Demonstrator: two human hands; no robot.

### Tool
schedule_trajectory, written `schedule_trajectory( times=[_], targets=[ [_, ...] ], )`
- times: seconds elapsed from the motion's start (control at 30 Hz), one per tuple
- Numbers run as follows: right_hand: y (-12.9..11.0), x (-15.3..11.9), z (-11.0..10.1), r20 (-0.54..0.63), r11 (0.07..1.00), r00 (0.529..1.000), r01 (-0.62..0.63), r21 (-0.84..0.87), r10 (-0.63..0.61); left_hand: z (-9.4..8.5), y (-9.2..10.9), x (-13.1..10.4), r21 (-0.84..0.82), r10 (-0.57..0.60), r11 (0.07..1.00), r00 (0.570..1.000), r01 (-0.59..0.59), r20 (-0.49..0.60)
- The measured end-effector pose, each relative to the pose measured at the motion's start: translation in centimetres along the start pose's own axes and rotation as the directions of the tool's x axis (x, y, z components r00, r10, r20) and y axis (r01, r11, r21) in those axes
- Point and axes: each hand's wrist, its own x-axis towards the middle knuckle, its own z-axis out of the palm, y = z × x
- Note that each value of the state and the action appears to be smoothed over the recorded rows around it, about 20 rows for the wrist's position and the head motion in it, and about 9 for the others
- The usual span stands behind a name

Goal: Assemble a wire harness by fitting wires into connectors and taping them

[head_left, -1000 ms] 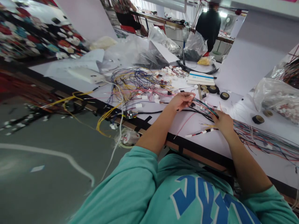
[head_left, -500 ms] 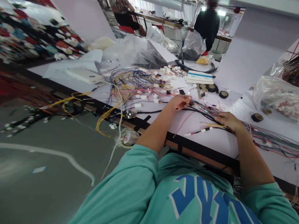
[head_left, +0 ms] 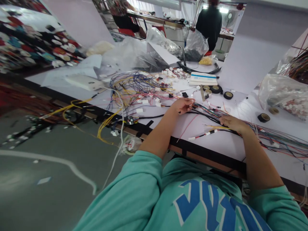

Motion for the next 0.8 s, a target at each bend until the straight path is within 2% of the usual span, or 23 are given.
schedule_trajectory(
  times=[0.17,0.27,0.4,0.47,0.5,0.57,0.6,0.63,0.7,0.73,0.8],
  targets=[
    [-0.9,-0.2,-0.1,0.032,0.988,0.997,-0.068,-0.14,0.073,-0.1,-0.2,0.0,0.083,0.045,0.995,0.999,-0.046,0.013],
    [-1.3,-0.7,-0.3,0.059,0.99,0.997,-0.038,-0.138,0.046,-0.1,-0.3,-0.5,0.181,0.081,0.979,0.993,-0.096,0.088],
    [-1.1,-1.5,-1.0,0.166,0.996,0.985,0.063,-0.065,-0.051,-0.5,-0.1,-1.1,0.322,0.027,0.942,0.978,-0.094,0.205],
    [-0.3,-1.7,-1.3,0.233,0.994,0.966,0.102,0.048,-0.11,-0.9,0.2,-1.3,0.407,-0.009,0.907,0.962,-0.107,0.273],
    [0.2,-1.7,-1.4,0.232,0.986,0.963,0.111,0.128,-0.139,-1.1,0.3,-1.4,0.44,-0.03,0.89,0.951,-0.114,0.308],
    [1.3,-1.4,-1.4,0.102,0.953,0.986,0.094,0.287,-0.129,-1.5,0.6,-1.8,0.471,-0.06,0.871,0.924,-0.135,0.377],
    [1.8,-1.2,-1.3,-0.019,0.939,0.997,0.074,0.335,-0.072,-1.6,0.7,-2.0,0.477,-0.07,0.866,0.907,-0.151,0.414],
    [2.3,-0.9,-1.2,-0.149,0.935,0.989,0.047,0.351,0.006,-1.8,0.8,-2.2,0.478,-0.077,0.862,0.889,-0.168,0.451],
    [2.8,-0.2,-0.8,-0.347,0.957,0.93,-0.021,0.291,0.126,-2.0,0.9,-2.5,0.488,-0.107,0.853,0.853,-0.186,0.511],
    [2.9,0.1,-0.5,-0.397,0.973,0.906,-0.056,0.223,0.143,-2.0,0.9,-2.7,0.5,-0.132,0.846,0.836,-0.185,0.533],
    [2.7,0.7,0.0,-0.415,0.992,0.901,-0.107,0.067,0.125,-2.2,0.9,-2.9,0.535,-0.195,0.826,0.802,-0.176,0.565]
  ],
)
